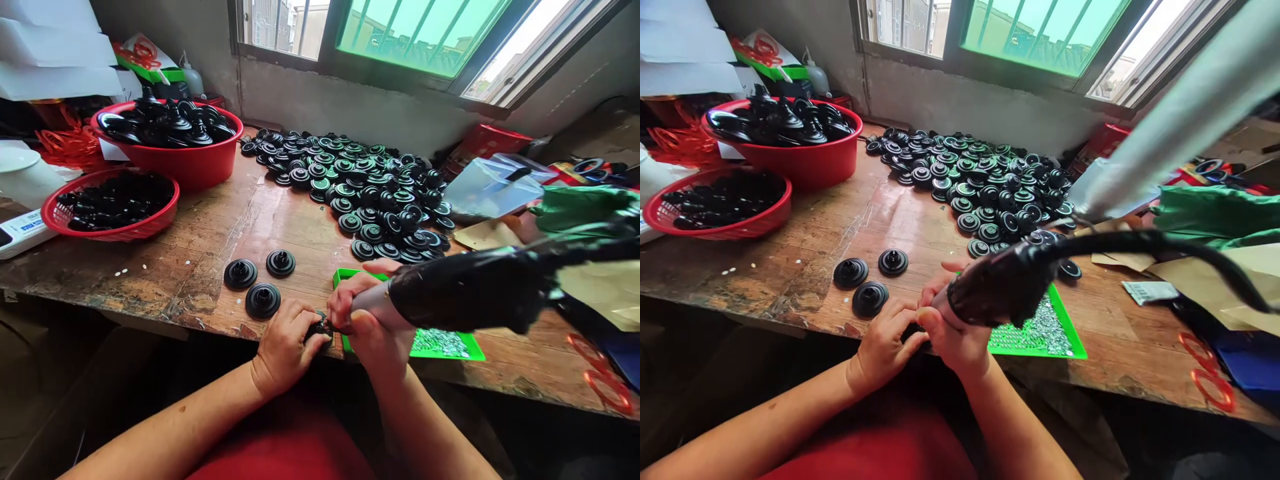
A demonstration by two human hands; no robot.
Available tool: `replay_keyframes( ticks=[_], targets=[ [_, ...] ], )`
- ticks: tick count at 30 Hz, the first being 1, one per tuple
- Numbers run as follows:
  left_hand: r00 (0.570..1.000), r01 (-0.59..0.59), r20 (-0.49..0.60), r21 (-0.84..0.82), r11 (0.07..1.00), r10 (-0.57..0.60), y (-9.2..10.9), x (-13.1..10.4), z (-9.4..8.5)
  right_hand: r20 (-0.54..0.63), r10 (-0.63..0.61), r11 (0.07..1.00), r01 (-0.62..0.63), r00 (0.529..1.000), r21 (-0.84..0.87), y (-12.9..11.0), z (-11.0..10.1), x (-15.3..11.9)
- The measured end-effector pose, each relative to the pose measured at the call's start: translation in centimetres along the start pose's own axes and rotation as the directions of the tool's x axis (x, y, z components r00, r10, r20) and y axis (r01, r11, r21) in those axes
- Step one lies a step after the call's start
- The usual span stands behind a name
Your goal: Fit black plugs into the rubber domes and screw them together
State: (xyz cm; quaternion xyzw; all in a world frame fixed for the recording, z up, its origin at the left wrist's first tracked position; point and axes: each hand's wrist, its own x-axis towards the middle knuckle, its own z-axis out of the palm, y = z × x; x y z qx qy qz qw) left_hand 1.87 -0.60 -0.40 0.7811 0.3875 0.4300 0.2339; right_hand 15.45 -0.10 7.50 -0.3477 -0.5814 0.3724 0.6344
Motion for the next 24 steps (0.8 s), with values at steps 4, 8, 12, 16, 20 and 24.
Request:
replay_keyframes(
  ticks=[4,8,12,16,20,24],
  targets=[
    [0.995,-0.036,0.091,-0.068,0.997,0.042,0.2,-0.4,-2.4,-0.074,-0.078,0.979,0.091,0.994,0.183,-2.4,-1.1,0.4],
    [0.923,0.023,0.384,-0.023,0.999,-0.012,-0.2,-2.4,-9.8,-0.224,-0.219,0.975,0.219,0.950,-0.029,-3.7,-4.9,0.4],
    [0.855,0.006,0.508,0.192,0.981,-0.105,-2.5,-4.7,-17.7,-0.297,-0.218,0.971,0.176,0.930,-0.163,-2.4,-7.9,0.0],
    [0.946,-0.001,0.304,0.336,0.942,-0.107,-3.6,-5.1,-18.8,-0.313,-0.273,0.953,0.213,0.909,-0.214,-1.0,-8.7,-0.4],
    [0.988,-0.013,0.150,0.367,0.930,-0.045,-2.9,-3.2,-14.0,-0.329,-0.283,0.951,0.218,0.901,-0.219,-0.5,-8.8,-0.7],
    [0.998,-0.034,0.062,0.390,0.920,0.011,-2.5,-1.2,-9.6,-0.333,-0.274,0.952,0.207,0.902,-0.224,-0.4,-9.0,-1.0]
  ],
)
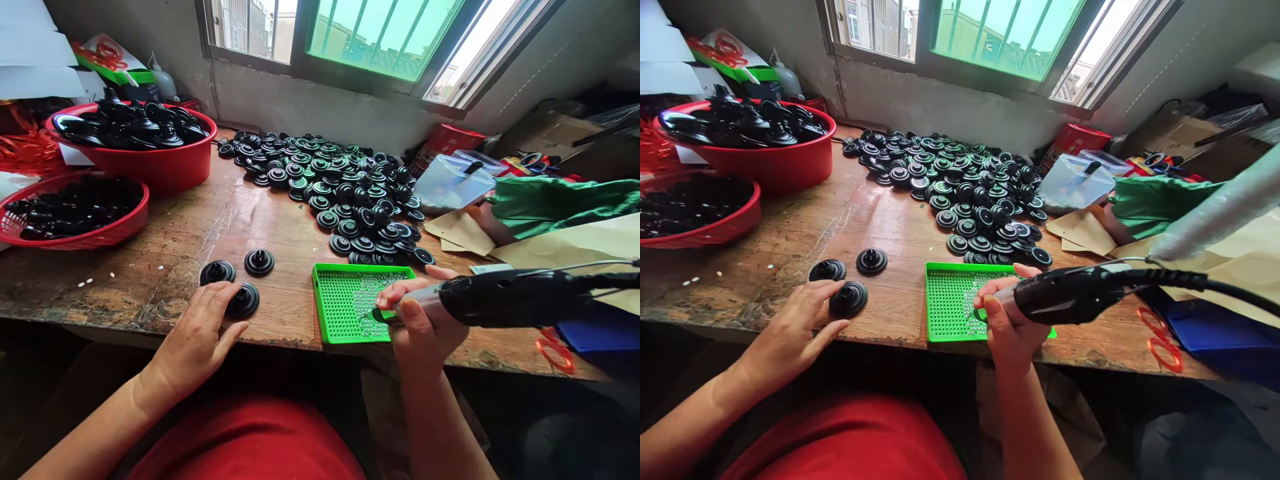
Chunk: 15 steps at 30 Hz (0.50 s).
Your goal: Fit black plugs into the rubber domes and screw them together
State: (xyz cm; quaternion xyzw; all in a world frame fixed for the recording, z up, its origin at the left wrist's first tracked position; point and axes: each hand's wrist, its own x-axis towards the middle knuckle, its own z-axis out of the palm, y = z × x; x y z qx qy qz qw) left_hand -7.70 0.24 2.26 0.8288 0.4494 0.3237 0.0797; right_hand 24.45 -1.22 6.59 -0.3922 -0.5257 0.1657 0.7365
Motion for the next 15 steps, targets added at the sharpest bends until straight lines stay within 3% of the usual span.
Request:
replay_keyframes(
  ticks=[4,10,15],
  targets=[
    [1.000,-0.008,-0.014,0.013,1.000,0.008,0.4,1.2,1.9,-0.013,-0.001,1.000,0.001,1.000,0.027,-0.1,0.1,-0.2],
    [0.994,-0.047,-0.104,-0.067,0.997,0.040,1.0,1.5,2.9,-0.005,-0.014,1.000,0.014,1.000,0.023,-0.3,0.2,-0.3],
    [0.993,-0.054,-0.109,-0.161,0.985,0.036,1.9,1.1,3.7,0.025,-0.035,0.999,0.036,0.999,-0.015,0.1,-0.1,-0.3]
  ],
)
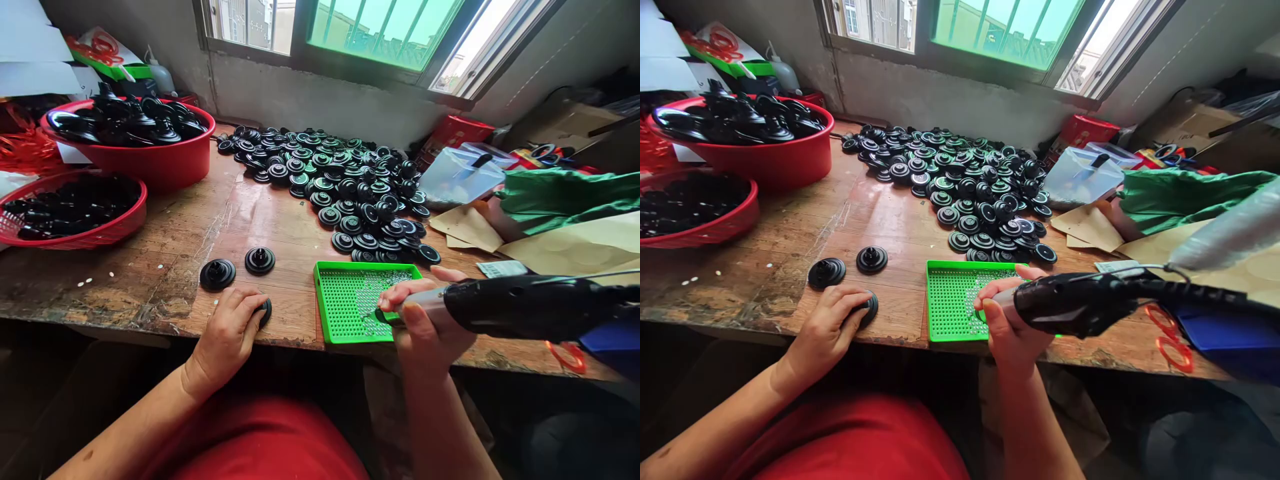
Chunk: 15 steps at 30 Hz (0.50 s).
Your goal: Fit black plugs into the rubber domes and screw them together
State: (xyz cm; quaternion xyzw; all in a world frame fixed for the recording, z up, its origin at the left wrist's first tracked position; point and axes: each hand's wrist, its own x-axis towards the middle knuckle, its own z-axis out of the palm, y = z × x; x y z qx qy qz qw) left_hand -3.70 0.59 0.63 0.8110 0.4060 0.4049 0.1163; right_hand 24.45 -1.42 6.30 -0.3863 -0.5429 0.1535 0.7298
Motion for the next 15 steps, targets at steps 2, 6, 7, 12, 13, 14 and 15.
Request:
replay_keyframes(
  ticks=[2,6,7,12,13,14,15],
  targets=[
    [1.000,-0.010,-0.005,0.031,0.999,0.010,0.3,-0.1,0.0,0.008,0.002,1.000,-0.002,1.000,0.005,-0.1,-0.1,0.1],
    [0.995,-0.062,-0.067,0.128,0.990,0.071,1.7,0.4,-0.7,0.009,-0.006,0.999,0.005,1.000,0.047,-1.5,0.5,0.4],
    [0.993,-0.079,-0.075,0.134,0.988,0.090,2.2,0.6,-0.9,0.007,-0.003,0.998,0.002,1.000,0.069,-2.1,0.9,0.5],
    [0.984,-0.171,-0.054,0.031,0.985,0.173,5.4,1.6,-0.3,0.066,0.102,0.961,-0.116,0.993,0.249,-5.9,3.9,0.4],
    [0.981,-0.186,-0.052,-0.003,0.983,0.185,5.9,1.8,0.0,0.095,0.130,0.948,-0.152,0.987,0.279,-6.5,4.5,0.3],
    [0.980,-0.196,-0.052,-0.039,0.980,0.193,6.2,1.9,0.4,0.125,0.153,0.935,-0.184,0.980,0.302,-7.0,5.2,0.2],
    [0.980,-0.195,-0.050,-0.078,0.978,0.192,6.4,2.0,0.7,0.150,0.165,0.924,-0.206,0.975,0.322,-7.4,5.7,0.1]
  ],
)
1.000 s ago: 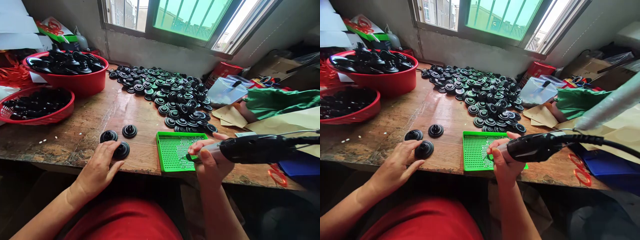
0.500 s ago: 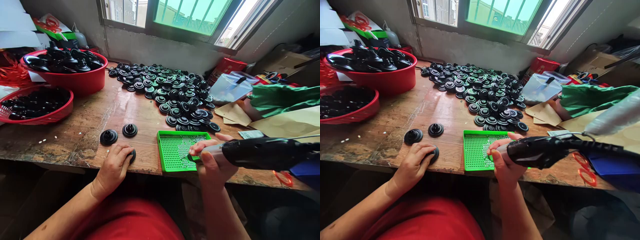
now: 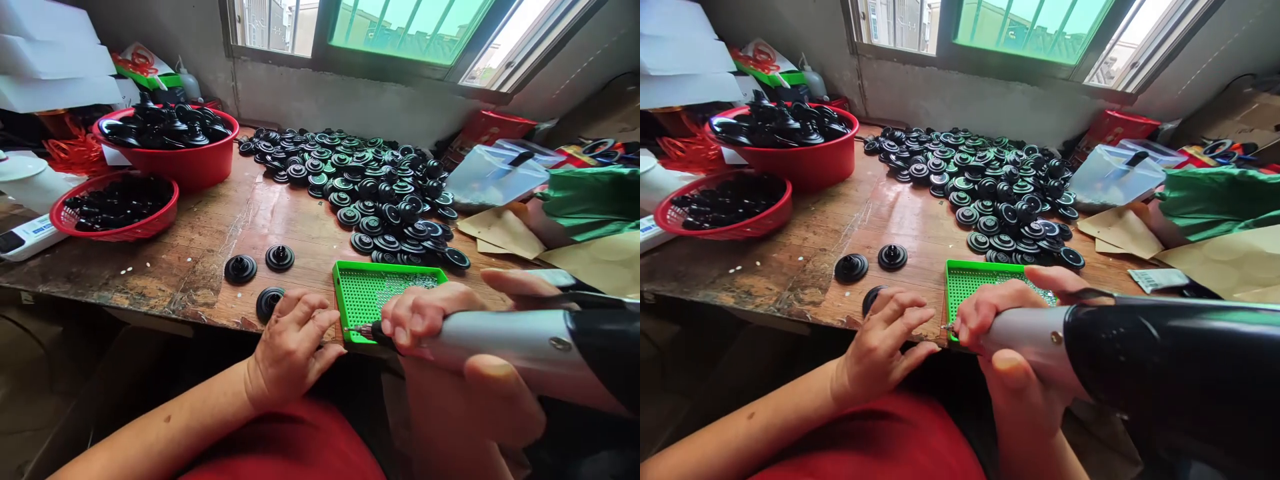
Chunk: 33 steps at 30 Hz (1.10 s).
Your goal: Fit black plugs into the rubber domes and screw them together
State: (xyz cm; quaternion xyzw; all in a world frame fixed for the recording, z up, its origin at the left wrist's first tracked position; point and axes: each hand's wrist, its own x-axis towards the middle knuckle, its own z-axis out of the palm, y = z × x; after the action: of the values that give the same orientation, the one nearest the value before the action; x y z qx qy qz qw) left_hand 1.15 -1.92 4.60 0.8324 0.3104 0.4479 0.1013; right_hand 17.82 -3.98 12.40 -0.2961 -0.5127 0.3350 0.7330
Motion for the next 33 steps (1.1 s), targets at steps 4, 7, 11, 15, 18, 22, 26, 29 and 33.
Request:
replay_keyframes(
  ticks=[4,7,11,15,18,22,26,29,33],
  targets=[
    [0.998,0.060,-0.013,-0.121,0.991,-0.062,0.1,-0.1,0.6,0.051,0.017,0.997,-0.021,0.999,0.071,0.1,1.7,-0.1],
    [0.994,0.091,-0.048,-0.121,0.989,-0.097,-0.2,-0.5,0.3,0.076,0.034,0.996,-0.041,0.997,0.085,0.4,2.1,-0.2],
    [0.993,0.095,-0.068,-0.056,0.994,-0.098,-0.6,-0.9,0.0,0.141,0.025,0.997,-0.034,0.990,0.065,0.6,2.4,-0.4],
    [0.994,0.090,-0.066,-0.020,0.996,-0.091,-0.8,-1.1,-0.1,0.145,0.041,0.997,-0.051,0.989,0.061,0.6,2.9,-0.7],
    [0.995,0.082,-0.062,-0.012,0.997,-0.083,-0.9,-1.1,-0.3,0.149,0.046,0.996,-0.056,0.988,0.067,0.7,3.1,-0.7],
    [0.995,0.082,-0.055,0.013,0.997,-0.081,-0.8,-1.3,-0.5,0.183,0.047,0.997,-0.059,0.982,0.057,1.0,3.0,-0.8],
    [0.994,0.087,-0.062,0.020,0.996,-0.086,-0.9,-1.3,-0.6,0.199,0.045,0.997,-0.058,0.979,0.060,1.2,2.9,-0.8],
    [0.992,0.092,-0.084,-0.006,0.996,-0.092,-0.9,-1.3,-0.6,0.200,0.038,0.995,-0.055,0.979,0.079,1.3,3.1,-0.8],
    [0.989,0.109,-0.101,-0.036,0.993,-0.112,-1.1,-1.5,-0.5,0.183,0.041,0.995,-0.057,0.982,0.078,1.2,3.3,-0.8]
  ],
)
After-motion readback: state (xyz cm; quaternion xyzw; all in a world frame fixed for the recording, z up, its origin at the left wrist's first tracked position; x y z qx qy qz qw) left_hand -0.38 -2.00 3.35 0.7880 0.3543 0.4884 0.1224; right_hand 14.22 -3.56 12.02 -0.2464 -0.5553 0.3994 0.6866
